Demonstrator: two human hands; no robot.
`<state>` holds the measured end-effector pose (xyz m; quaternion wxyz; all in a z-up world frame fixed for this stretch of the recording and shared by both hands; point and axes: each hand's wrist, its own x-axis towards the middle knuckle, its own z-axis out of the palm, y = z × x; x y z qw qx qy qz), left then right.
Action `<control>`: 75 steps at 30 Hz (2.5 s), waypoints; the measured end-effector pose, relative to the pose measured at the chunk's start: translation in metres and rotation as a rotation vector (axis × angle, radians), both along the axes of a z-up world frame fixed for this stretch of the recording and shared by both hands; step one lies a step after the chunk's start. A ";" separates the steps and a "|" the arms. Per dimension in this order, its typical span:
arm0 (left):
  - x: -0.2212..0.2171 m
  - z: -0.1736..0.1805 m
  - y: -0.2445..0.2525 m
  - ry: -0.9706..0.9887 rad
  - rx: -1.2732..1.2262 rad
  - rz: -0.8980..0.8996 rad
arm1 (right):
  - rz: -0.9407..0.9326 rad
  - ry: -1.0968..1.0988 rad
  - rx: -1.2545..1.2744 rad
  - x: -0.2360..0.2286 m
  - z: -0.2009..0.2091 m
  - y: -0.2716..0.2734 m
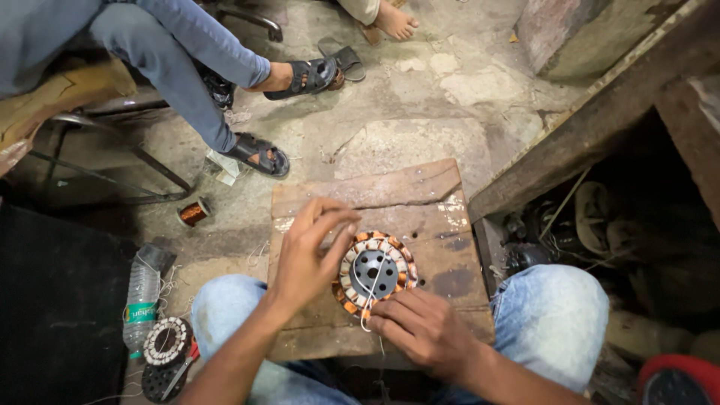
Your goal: The person winds white insulated wire around the slots of a circular motor stator placed on a wooden stool. They pull wire from a spool, thread it through the slots, and secure it by hand.
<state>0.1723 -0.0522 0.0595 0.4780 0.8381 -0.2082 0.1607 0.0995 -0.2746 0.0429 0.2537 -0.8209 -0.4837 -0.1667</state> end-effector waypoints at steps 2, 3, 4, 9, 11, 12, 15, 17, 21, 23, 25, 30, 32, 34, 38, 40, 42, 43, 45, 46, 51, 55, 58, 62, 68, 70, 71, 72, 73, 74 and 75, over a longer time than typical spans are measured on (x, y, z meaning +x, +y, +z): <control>-0.007 -0.008 0.005 -0.052 0.068 0.023 | 0.015 0.078 0.032 0.008 -0.001 0.000; -0.010 -0.011 0.008 -0.013 0.062 0.030 | 0.010 0.119 0.069 0.011 -0.003 0.001; -0.012 -0.014 0.011 0.026 0.056 0.038 | 0.006 0.161 0.105 0.014 -0.004 0.001; -0.016 -0.023 0.021 0.067 0.045 0.034 | -0.006 0.297 0.278 0.022 -0.017 -0.001; -0.012 -0.023 0.021 0.026 0.045 0.020 | 0.008 0.337 0.307 0.026 -0.021 -0.003; -0.009 -0.024 0.020 0.036 0.044 0.009 | 0.022 0.355 0.314 0.027 -0.023 -0.005; -0.003 -0.026 0.022 0.067 0.045 -0.006 | 0.030 0.352 0.311 0.029 -0.030 -0.008; -0.002 -0.028 0.023 0.083 0.041 -0.014 | 0.038 0.343 0.311 0.028 -0.033 -0.008; -0.002 -0.028 0.023 0.080 0.043 -0.023 | 0.068 0.341 0.316 0.029 -0.036 -0.009; -0.004 -0.028 0.021 0.082 0.060 -0.049 | 0.076 0.343 0.310 0.028 -0.036 -0.011; -0.006 -0.027 0.022 0.059 0.056 -0.054 | 0.087 0.343 0.303 0.026 -0.037 -0.011; -0.010 -0.022 0.024 0.046 0.048 -0.040 | 0.072 0.332 0.303 0.021 -0.035 -0.010; -0.012 -0.021 0.024 0.033 0.048 -0.038 | 0.078 0.328 0.306 0.020 -0.035 -0.008; -0.015 -0.020 0.023 0.024 0.052 -0.034 | 0.087 0.311 0.296 0.019 -0.035 -0.008; -0.015 -0.019 0.023 0.022 0.060 -0.044 | 0.045 0.378 0.319 0.018 -0.032 -0.007; -0.019 -0.022 0.024 0.009 0.049 -0.035 | 0.036 0.393 0.331 0.014 -0.031 -0.007; -0.022 -0.024 0.025 0.026 0.045 -0.027 | 0.033 0.384 0.326 0.016 -0.029 -0.006; -0.028 -0.025 0.027 0.061 0.047 -0.032 | 0.026 0.387 0.324 0.013 -0.029 -0.006; -0.035 -0.027 0.028 0.030 0.065 -0.082 | 0.031 0.399 0.329 0.011 -0.026 -0.005; -0.040 -0.027 0.028 -0.036 0.083 -0.128 | 0.034 0.400 0.332 0.012 -0.025 -0.005; -0.053 -0.032 0.026 -0.059 0.177 -0.284 | 0.020 0.426 0.321 0.012 -0.020 -0.005; -0.051 -0.035 0.025 -0.039 0.198 -0.284 | 0.022 0.446 0.320 0.013 -0.017 -0.004; -0.050 -0.035 0.025 -0.032 0.191 -0.276 | 0.013 0.441 0.331 0.013 -0.016 -0.004; -0.051 -0.033 0.026 -0.001 0.195 -0.288 | 0.018 0.458 0.336 0.012 -0.018 -0.004; -0.051 -0.031 0.025 0.020 0.203 -0.277 | 0.062 0.465 0.329 0.015 -0.022 -0.007; -0.051 -0.031 0.025 0.019 0.202 -0.270 | 0.068 0.458 0.326 0.016 -0.024 -0.008; -0.050 -0.031 0.024 0.019 0.201 -0.269 | 0.070 0.458 0.326 0.016 -0.024 -0.008; -0.051 -0.031 0.024 0.020 0.202 -0.270 | 0.072 0.459 0.326 0.015 -0.024 -0.008; -0.050 -0.030 0.024 0.019 0.202 -0.269 | 0.076 0.458 0.325 0.015 -0.023 -0.009; -0.050 -0.030 0.024 0.019 0.202 -0.268 | 0.066 0.462 0.323 0.015 -0.022 -0.009; -0.050 -0.030 0.024 0.018 0.202 -0.269 | 0.057 0.468 0.320 0.015 -0.022 -0.009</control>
